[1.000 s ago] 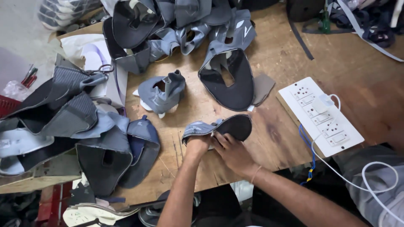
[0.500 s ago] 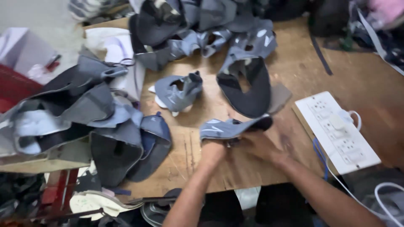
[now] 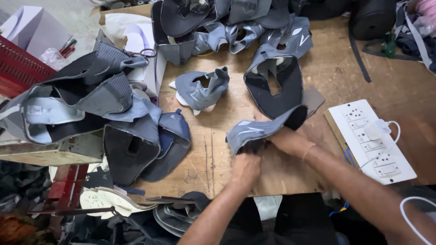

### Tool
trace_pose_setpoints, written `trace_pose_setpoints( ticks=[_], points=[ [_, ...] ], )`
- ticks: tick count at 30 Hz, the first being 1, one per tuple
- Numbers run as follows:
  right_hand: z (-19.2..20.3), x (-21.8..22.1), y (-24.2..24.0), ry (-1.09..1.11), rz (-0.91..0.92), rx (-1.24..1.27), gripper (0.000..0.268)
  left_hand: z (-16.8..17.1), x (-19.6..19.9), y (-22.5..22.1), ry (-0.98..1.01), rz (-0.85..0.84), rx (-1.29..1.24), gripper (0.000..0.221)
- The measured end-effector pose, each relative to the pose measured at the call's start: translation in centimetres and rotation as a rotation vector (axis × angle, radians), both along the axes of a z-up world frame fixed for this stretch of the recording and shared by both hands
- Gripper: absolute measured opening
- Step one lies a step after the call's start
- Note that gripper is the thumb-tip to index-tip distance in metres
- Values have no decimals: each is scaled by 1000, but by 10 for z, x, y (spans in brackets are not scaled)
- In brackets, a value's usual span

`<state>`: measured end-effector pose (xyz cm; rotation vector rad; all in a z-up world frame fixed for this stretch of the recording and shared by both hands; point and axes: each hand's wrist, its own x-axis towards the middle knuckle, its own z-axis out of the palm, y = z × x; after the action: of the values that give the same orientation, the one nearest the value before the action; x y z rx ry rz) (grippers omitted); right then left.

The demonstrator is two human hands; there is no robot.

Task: Inspect and sort various grey shoe upper components on a workbench.

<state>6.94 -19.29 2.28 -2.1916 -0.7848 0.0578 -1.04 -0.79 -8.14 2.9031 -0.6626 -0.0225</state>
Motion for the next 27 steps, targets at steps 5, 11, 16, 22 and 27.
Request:
trace_pose_setpoints(
  ticks=[5,11,16,22,27],
  points=[
    [-21,26,-25,11,141,-485,34,78,-11,-2,55,6,-61,28],
    [-25,-31,14,50,-27,-307,40,60,-19,-4,-220,35,-176,55],
    [12,-35,33,264,-294,-104,46,79,-16,1,-214,43,-222,66],
    [-30,-16,25,-93,-97,-163,50,91,19,11,-174,-13,-246,58],
    [-49,-60,10,-79,-120,-111,51,127,-10,15,261,79,-193,37]
  ],
)
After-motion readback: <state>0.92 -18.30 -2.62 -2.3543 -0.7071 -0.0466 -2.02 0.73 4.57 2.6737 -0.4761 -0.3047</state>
